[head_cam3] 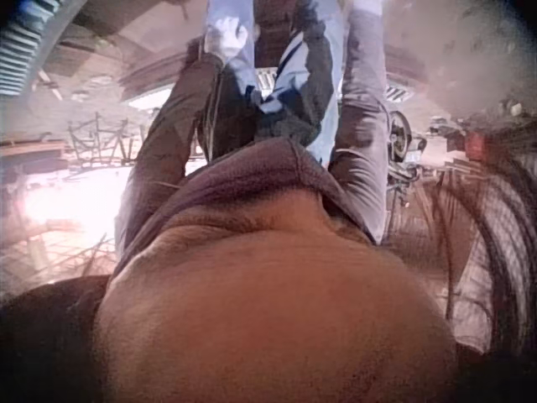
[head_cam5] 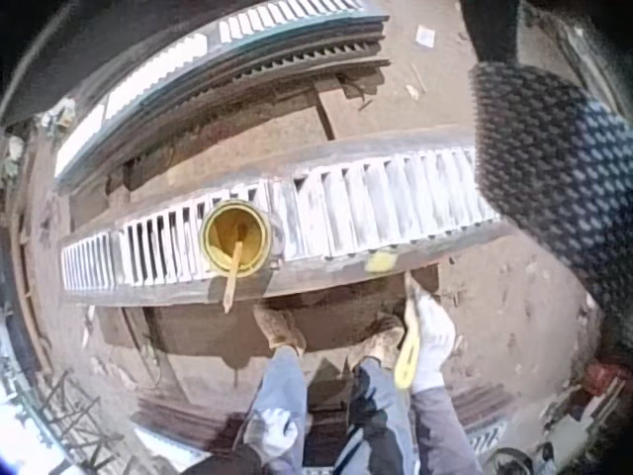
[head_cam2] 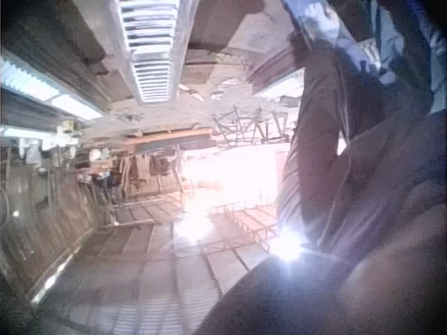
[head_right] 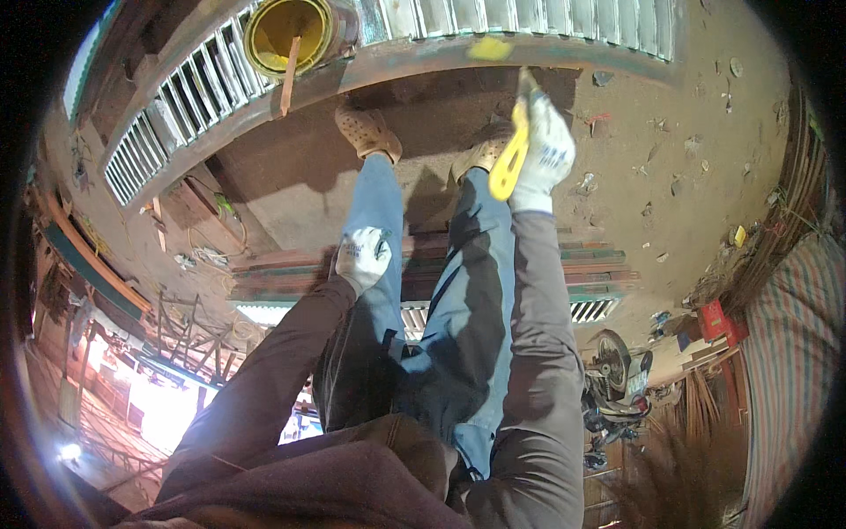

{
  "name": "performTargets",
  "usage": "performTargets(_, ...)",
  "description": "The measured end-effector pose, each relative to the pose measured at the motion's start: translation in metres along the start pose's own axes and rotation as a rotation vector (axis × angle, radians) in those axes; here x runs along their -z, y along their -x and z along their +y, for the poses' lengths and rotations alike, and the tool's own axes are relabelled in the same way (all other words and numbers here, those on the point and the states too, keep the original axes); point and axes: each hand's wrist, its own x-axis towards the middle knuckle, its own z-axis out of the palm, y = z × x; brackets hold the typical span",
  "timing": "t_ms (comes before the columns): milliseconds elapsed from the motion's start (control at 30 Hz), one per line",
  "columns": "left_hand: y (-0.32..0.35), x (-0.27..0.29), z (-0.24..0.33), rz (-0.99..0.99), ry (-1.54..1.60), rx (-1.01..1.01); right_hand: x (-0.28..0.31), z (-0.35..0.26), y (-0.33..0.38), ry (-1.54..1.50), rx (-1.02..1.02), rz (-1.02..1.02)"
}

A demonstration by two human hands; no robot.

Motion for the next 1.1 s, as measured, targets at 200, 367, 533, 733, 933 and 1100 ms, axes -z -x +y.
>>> performTargets(200, -0.004, 0.011, -0.012, 0.026, 0.027, -0.049, -0.04, -0.031, -0.045, -0.04, -0.292, -0.092)
performTargets(367, -0.005, 0.025, -0.021, -0.056, -0.048, 0.015, -0.047, -0.092, -0.031, 0.21, -0.06, -0.156)
performTargets(533, -0.013, 0.049, -0.038, -0.133, 0.004, 0.028, -0.052, -0.152, -0.016, 0.082, 0.077, -0.139)
performTargets(733, -0.019, 0.07, -0.048, -0.188, -0.088, 0.013, -0.05, -0.196, 0.003, -0.235, 0.114, -0.295)
performTargets(933, -0.022, 0.08, -0.045, -0.134, -0.008, 0.014, -0.013, -0.07, -0.042, 0.127, 0.446, -0.094)
performTargets(1100, -0.016, 0.059, -0.036, -0.064, 0.002, 0.038, -0.019, -0.026, -0.087, 0.149, 0.656, -0.091)
